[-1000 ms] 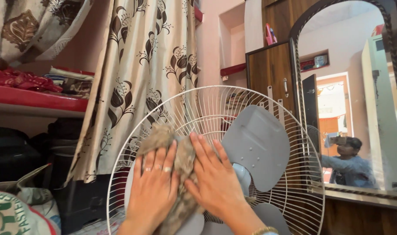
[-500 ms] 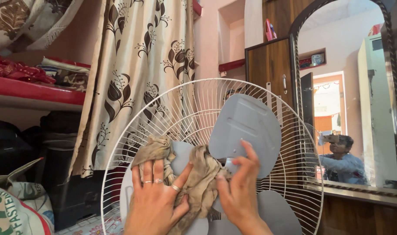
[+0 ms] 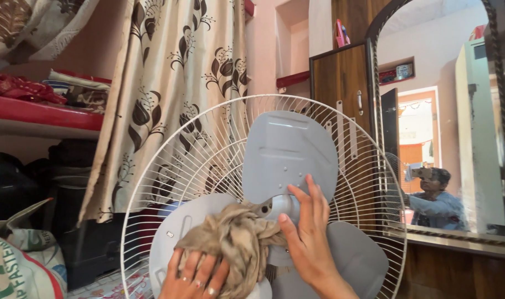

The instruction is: The person wipes the blades and front grille of a standing electric fan using a cloth. They rotate the fan head to reach different areas and continue wiping the grille and motor housing throughout the clip.

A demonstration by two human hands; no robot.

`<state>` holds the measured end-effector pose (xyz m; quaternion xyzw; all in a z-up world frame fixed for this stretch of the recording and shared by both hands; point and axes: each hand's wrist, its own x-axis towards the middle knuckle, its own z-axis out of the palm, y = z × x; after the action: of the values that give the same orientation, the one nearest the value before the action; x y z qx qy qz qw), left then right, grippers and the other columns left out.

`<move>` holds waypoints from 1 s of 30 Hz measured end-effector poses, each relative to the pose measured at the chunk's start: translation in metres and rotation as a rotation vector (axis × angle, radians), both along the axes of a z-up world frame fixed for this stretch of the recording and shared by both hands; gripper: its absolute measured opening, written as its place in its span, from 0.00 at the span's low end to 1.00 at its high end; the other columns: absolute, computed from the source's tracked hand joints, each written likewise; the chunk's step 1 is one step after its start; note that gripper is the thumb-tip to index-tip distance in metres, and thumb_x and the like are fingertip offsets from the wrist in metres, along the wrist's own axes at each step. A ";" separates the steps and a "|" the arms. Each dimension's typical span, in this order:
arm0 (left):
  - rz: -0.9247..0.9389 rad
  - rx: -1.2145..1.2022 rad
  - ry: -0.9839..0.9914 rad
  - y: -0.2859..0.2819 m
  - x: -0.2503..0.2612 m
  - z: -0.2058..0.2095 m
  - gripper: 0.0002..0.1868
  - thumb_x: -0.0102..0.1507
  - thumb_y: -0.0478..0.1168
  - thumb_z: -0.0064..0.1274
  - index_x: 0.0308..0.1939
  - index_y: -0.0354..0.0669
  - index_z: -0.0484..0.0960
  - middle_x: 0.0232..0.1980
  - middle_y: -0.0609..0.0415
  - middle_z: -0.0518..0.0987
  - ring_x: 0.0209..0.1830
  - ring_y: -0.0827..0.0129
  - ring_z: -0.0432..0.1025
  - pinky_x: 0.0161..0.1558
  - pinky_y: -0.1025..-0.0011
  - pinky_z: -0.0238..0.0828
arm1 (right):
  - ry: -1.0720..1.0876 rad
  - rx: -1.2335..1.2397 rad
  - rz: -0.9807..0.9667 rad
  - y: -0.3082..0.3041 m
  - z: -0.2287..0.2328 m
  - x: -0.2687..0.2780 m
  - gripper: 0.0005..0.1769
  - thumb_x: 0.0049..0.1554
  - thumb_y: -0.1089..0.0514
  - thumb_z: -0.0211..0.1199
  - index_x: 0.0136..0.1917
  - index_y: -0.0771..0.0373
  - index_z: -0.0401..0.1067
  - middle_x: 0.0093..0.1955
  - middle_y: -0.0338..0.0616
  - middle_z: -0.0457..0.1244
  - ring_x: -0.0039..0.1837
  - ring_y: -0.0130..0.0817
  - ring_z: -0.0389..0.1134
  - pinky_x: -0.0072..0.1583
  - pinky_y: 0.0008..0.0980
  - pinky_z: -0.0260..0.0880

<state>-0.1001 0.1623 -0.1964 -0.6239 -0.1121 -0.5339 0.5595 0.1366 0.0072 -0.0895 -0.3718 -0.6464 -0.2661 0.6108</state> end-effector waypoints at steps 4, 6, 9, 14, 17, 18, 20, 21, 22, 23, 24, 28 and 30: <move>-0.016 -0.013 0.079 0.057 -0.004 -0.050 0.13 0.63 0.44 0.54 0.52 0.57 0.81 0.59 0.57 0.75 0.63 0.61 0.69 0.66 0.44 0.63 | -0.030 -0.032 0.000 -0.001 0.000 0.004 0.32 0.63 0.48 0.51 0.75 0.63 0.56 0.85 0.56 0.35 0.83 0.58 0.32 0.77 0.55 0.35; -0.018 -0.104 0.164 0.080 -0.015 -0.058 0.14 0.64 0.42 0.54 0.53 0.60 0.82 0.64 0.60 0.76 0.68 0.63 0.69 0.70 0.48 0.62 | -0.040 -0.059 0.012 -0.002 0.000 0.005 0.32 0.63 0.48 0.51 0.76 0.63 0.55 0.86 0.56 0.33 0.84 0.58 0.31 0.77 0.56 0.34; -0.089 -0.141 0.338 0.084 -0.037 -0.052 0.18 0.62 0.47 0.53 0.57 0.68 0.81 0.67 0.63 0.74 0.71 0.59 0.65 0.69 0.47 0.58 | -0.058 -0.106 0.026 -0.005 -0.001 0.005 0.34 0.63 0.49 0.51 0.78 0.62 0.51 0.87 0.55 0.29 0.85 0.58 0.26 0.77 0.56 0.32; -0.083 -0.113 0.333 0.018 -0.056 0.003 0.21 0.63 0.54 0.53 0.60 0.64 0.77 0.66 0.50 0.67 0.69 0.53 0.61 0.65 0.36 0.54 | -0.093 -0.168 -0.003 -0.013 -0.009 0.001 0.42 0.59 0.51 0.57 0.80 0.60 0.45 0.86 0.55 0.25 0.85 0.60 0.20 0.76 0.60 0.30; -0.088 -0.120 0.297 -0.033 -0.058 0.049 0.23 0.61 0.54 0.53 0.61 0.66 0.75 0.64 0.45 0.65 0.69 0.47 0.59 0.66 0.35 0.51 | -0.108 -0.192 -0.024 -0.012 -0.012 -0.004 0.48 0.53 0.52 0.63 0.80 0.59 0.43 0.85 0.58 0.23 0.84 0.64 0.17 0.75 0.63 0.32; -0.046 -0.147 0.252 -0.048 -0.055 0.062 0.26 0.58 0.53 0.54 0.62 0.67 0.76 0.64 0.45 0.66 0.70 0.45 0.58 0.68 0.35 0.50 | -0.120 -0.168 -0.032 -0.013 -0.013 -0.004 0.50 0.51 0.52 0.65 0.80 0.60 0.43 0.85 0.58 0.23 0.84 0.65 0.17 0.74 0.63 0.33; 0.003 -0.251 0.149 -0.073 -0.045 0.085 0.30 0.55 0.52 0.55 0.63 0.66 0.77 0.64 0.44 0.67 0.69 0.41 0.58 0.68 0.35 0.47 | -0.146 -0.121 -0.051 -0.013 -0.014 -0.004 0.54 0.47 0.52 0.69 0.79 0.60 0.44 0.84 0.60 0.24 0.83 0.67 0.18 0.74 0.65 0.34; 0.009 -0.327 0.089 -0.082 -0.034 0.096 0.29 0.55 0.52 0.55 0.62 0.64 0.77 0.64 0.42 0.67 0.68 0.39 0.57 0.66 0.36 0.45 | -0.151 -0.109 -0.055 -0.012 -0.015 -0.004 0.56 0.47 0.51 0.70 0.79 0.61 0.43 0.85 0.61 0.24 0.83 0.67 0.19 0.74 0.65 0.35; 0.014 -0.402 0.025 -0.088 -0.022 0.107 0.29 0.54 0.51 0.55 0.62 0.61 0.77 0.64 0.40 0.67 0.67 0.37 0.56 0.64 0.37 0.43 | -0.159 -0.098 -0.059 -0.012 -0.015 -0.004 0.57 0.46 0.50 0.71 0.79 0.61 0.43 0.85 0.61 0.25 0.83 0.68 0.19 0.74 0.66 0.35; 0.019 -0.397 -0.023 -0.091 -0.010 0.120 0.29 0.55 0.51 0.54 0.61 0.60 0.77 0.64 0.40 0.67 0.67 0.38 0.56 0.65 0.37 0.42 | -0.168 -0.086 -0.063 -0.011 -0.015 -0.004 0.58 0.45 0.50 0.73 0.80 0.61 0.43 0.85 0.62 0.25 0.83 0.69 0.20 0.74 0.66 0.35; 0.025 -0.391 -0.070 -0.094 0.000 0.132 0.28 0.55 0.50 0.53 0.61 0.58 0.76 0.64 0.40 0.67 0.67 0.40 0.57 0.66 0.38 0.42 | -0.176 -0.082 -0.065 -0.011 -0.015 -0.004 0.59 0.45 0.49 0.73 0.80 0.61 0.43 0.85 0.62 0.25 0.83 0.69 0.20 0.74 0.66 0.35; 0.052 -0.377 -0.210 -0.098 0.034 0.150 0.25 0.61 0.43 0.44 0.63 0.57 0.74 0.66 0.42 0.68 0.70 0.46 0.58 0.71 0.42 0.43 | -0.195 -0.090 -0.066 -0.013 -0.013 -0.005 0.65 0.41 0.48 0.78 0.79 0.61 0.41 0.84 0.65 0.23 0.82 0.71 0.19 0.73 0.67 0.35; 0.057 -0.416 -0.135 -0.097 0.035 0.141 0.27 0.60 0.40 0.42 0.65 0.56 0.73 0.65 0.44 0.69 0.69 0.47 0.58 0.71 0.42 0.43 | -0.209 -0.118 -0.053 -0.018 -0.010 -0.005 0.67 0.38 0.49 0.80 0.79 0.60 0.41 0.84 0.66 0.23 0.82 0.70 0.20 0.73 0.65 0.37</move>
<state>-0.0652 0.0648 -0.0557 -0.6854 -0.2747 -0.5237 0.4248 0.1317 -0.0107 -0.0998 -0.3945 -0.7111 -0.2809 0.5097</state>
